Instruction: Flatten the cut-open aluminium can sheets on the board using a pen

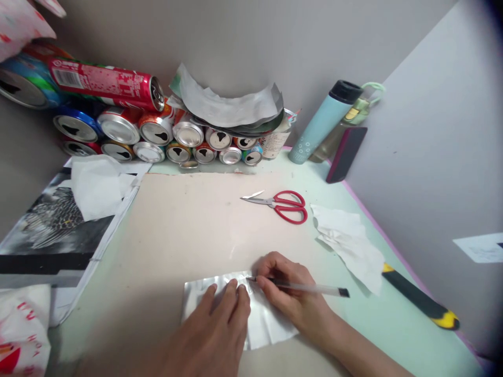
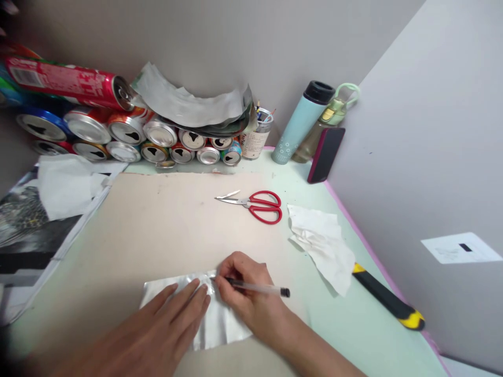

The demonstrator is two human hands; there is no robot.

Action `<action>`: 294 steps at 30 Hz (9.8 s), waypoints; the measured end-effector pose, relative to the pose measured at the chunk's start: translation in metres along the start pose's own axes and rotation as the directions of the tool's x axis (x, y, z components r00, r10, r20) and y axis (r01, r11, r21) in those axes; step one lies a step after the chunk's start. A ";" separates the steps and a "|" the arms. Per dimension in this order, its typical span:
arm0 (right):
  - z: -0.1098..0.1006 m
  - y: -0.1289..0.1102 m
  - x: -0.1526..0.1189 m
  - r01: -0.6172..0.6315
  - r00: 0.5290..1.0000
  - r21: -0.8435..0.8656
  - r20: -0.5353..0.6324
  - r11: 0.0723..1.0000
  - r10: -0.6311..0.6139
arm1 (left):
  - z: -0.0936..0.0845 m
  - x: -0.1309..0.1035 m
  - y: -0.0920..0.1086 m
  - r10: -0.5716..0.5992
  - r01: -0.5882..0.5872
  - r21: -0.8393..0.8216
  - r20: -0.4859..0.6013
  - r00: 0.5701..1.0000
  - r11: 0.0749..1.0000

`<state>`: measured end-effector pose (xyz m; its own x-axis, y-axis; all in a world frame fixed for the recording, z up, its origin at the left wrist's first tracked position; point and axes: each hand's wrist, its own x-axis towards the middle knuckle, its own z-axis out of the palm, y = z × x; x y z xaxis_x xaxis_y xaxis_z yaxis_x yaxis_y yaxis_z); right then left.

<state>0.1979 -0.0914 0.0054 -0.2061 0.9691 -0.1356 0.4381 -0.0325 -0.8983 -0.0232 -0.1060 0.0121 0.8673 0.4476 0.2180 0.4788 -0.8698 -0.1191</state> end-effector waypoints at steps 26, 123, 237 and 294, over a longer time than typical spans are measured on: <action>0.000 0.000 -0.002 0.089 0.996 -0.090 0.011 0.992 -0.088 | -0.001 0.002 0.002 -0.012 0.012 0.007 0.008 1.000 1.000; -0.006 -0.004 -0.005 0.149 0.978 -0.064 0.158 0.987 -0.137 | 0.010 -0.009 0.012 0.058 -0.058 0.004 0.030 0.998 0.998; -0.046 0.032 0.015 0.001 0.922 0.028 -0.388 1.000 0.010 | 0.028 0.048 -0.098 -0.614 0.250 -0.957 0.111 0.781 0.145; -0.113 0.027 -0.004 -0.075 0.809 -0.724 -0.447 0.686 -0.383 | 0.024 0.049 -0.092 -0.548 0.291 -0.957 0.248 0.799 -0.009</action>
<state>0.3092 -0.0684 0.0285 0.0564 0.9053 0.4211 0.9493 0.0821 -0.3035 -0.0215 0.0009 0.0109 0.4637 0.8860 -0.0007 0.1174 -0.0606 0.9912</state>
